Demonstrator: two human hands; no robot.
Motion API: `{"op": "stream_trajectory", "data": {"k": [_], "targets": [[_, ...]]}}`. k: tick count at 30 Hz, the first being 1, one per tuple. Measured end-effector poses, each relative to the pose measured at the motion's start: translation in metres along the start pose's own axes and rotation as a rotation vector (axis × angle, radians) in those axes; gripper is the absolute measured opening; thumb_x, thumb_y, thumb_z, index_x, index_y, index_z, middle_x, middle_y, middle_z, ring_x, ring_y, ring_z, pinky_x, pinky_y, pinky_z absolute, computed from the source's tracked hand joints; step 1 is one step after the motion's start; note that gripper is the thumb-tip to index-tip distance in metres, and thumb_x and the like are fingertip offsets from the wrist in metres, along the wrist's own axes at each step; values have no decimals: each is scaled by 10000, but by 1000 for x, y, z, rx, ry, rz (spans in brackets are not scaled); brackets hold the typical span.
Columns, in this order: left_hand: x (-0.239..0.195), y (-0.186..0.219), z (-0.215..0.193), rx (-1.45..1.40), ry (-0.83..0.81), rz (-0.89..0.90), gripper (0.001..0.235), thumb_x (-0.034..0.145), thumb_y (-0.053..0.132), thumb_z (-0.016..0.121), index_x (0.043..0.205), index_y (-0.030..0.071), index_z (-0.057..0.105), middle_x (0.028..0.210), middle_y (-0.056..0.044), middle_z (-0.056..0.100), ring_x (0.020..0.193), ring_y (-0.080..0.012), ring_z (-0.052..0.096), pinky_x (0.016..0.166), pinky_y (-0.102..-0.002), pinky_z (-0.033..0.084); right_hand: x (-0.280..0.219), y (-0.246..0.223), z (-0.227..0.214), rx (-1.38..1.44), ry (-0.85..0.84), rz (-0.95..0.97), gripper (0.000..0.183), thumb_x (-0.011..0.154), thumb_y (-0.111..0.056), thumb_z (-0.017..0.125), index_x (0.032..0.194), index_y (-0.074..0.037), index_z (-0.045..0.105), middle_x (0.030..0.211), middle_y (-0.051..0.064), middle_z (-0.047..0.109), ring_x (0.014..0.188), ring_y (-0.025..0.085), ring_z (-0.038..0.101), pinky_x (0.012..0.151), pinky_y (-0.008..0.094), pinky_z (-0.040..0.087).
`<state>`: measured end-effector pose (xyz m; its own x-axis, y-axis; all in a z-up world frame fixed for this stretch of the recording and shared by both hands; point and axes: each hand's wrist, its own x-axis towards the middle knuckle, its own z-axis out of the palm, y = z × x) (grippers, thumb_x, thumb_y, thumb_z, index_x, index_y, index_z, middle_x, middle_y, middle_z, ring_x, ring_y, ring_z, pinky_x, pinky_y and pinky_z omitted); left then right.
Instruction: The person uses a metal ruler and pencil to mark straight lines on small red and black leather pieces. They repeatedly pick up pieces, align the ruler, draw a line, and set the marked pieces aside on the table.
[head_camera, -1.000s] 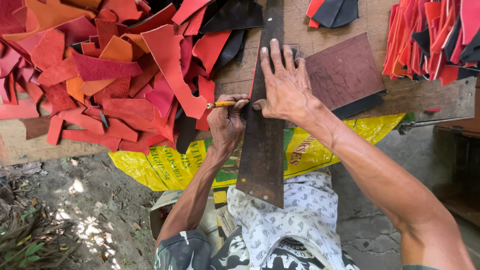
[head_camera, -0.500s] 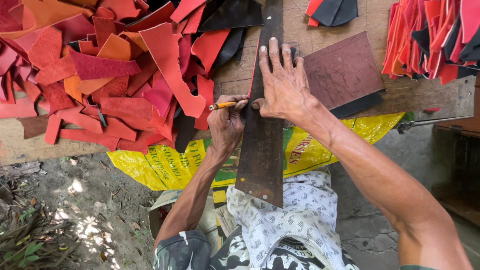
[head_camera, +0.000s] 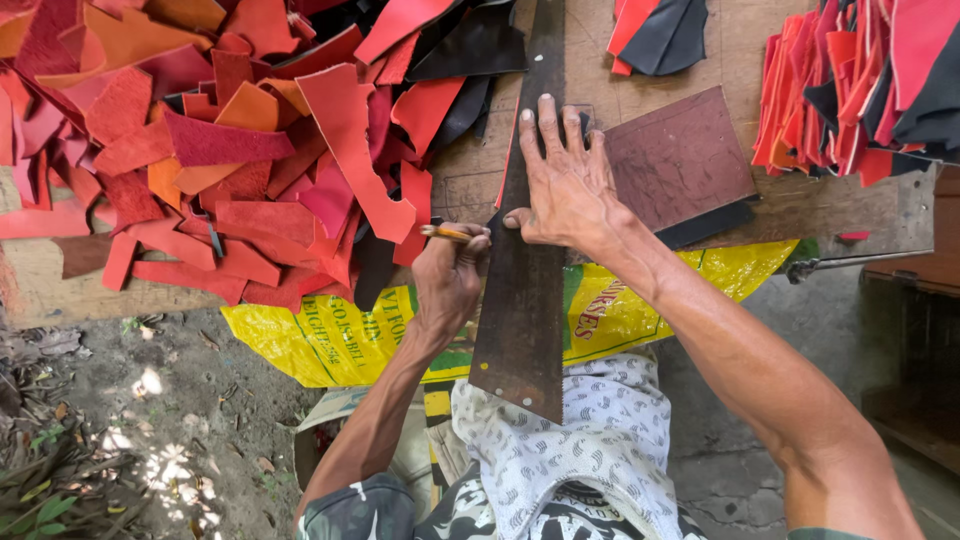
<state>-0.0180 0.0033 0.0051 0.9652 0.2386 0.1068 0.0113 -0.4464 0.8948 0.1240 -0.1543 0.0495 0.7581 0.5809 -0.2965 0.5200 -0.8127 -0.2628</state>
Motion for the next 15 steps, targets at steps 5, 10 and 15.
{"op": "stream_trajectory", "data": {"k": [5,10,15], "targets": [[3,2,-2,-105,41,53,78,994,-28,666,1023,-2,598,972,-108,722,904,-225,755,773,-324,600,0,0,1,-9,-7,3,1253,663,-548,847,1544,79,214,1598,320,159,1449,520,213,1087,684,273],[5,5,-2,-40,11,77,86,970,-26,687,1014,-5,616,965,-123,714,863,-258,738,746,-344,580,0,3,2,8,2,-1,1245,662,-528,845,1547,82,216,1599,325,163,1444,525,219,1090,685,280],[19,1,8,24,37,146,103,958,-38,703,1008,-5,619,962,-139,700,861,-314,716,737,-372,559,-1,4,5,5,16,-13,1229,654,-488,848,1545,86,226,1593,330,170,1445,529,223,1090,691,280]]}}
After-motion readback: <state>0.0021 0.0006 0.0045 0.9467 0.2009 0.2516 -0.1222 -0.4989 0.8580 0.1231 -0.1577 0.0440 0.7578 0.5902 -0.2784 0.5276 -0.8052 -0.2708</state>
